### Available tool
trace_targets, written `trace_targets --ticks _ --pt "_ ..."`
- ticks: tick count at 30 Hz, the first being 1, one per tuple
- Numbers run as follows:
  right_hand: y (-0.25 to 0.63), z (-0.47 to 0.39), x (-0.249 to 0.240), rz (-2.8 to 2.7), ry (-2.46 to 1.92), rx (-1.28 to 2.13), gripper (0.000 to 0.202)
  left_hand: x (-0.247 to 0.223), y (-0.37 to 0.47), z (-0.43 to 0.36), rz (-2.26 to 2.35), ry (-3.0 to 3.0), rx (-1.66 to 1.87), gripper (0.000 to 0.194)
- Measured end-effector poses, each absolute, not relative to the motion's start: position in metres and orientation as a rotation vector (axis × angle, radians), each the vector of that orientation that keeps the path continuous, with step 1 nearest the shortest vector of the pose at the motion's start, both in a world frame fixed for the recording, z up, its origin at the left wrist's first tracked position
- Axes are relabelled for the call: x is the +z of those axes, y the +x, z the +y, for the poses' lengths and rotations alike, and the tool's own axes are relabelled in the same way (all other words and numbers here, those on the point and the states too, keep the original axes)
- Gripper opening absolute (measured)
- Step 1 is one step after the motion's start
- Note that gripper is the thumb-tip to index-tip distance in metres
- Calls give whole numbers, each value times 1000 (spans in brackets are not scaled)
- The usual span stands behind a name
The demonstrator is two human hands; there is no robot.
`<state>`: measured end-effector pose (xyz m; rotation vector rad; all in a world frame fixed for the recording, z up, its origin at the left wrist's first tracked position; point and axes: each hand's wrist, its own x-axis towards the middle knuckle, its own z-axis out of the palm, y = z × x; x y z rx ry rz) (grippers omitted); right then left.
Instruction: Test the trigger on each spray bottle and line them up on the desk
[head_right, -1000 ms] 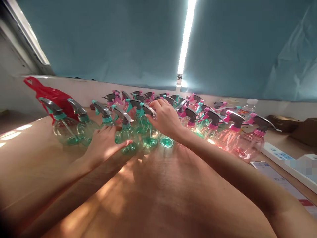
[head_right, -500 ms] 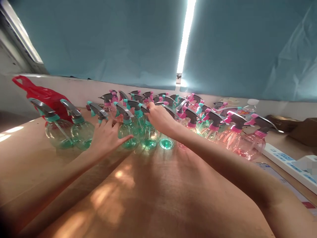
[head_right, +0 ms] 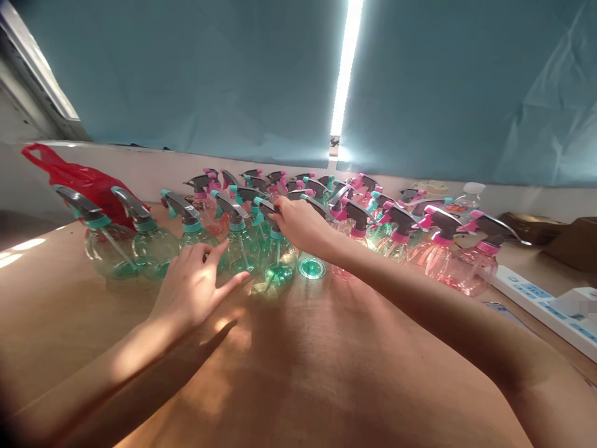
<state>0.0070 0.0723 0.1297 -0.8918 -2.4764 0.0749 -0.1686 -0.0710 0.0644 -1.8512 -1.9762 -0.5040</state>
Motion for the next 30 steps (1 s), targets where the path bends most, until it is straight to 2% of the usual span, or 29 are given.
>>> trace_targets --ticks 5,10,15,18,23,30 --pt "24 45 133 -2496 -917 44 24 44 -144 -84 -1982 -2081 -644 50" --pt "59 6 131 -2512 -839 107 27 22 -109 -91 -2082 -2315 -898 85" --pt "101 -20 127 -2455 -838 323 28 13 -74 -100 -1974 -2405 -1175 88" --pt "127 -20 119 -2398 -753 532 31 10 -56 -100 -1929 -2441 -1186 86" --pt "167 -6 93 -2245 -535 926 52 4 -30 -86 -1976 -2560 -1186 88" --pt "188 13 67 -2106 -658 923 44 2 13 -57 -1760 -2762 -1242 94"
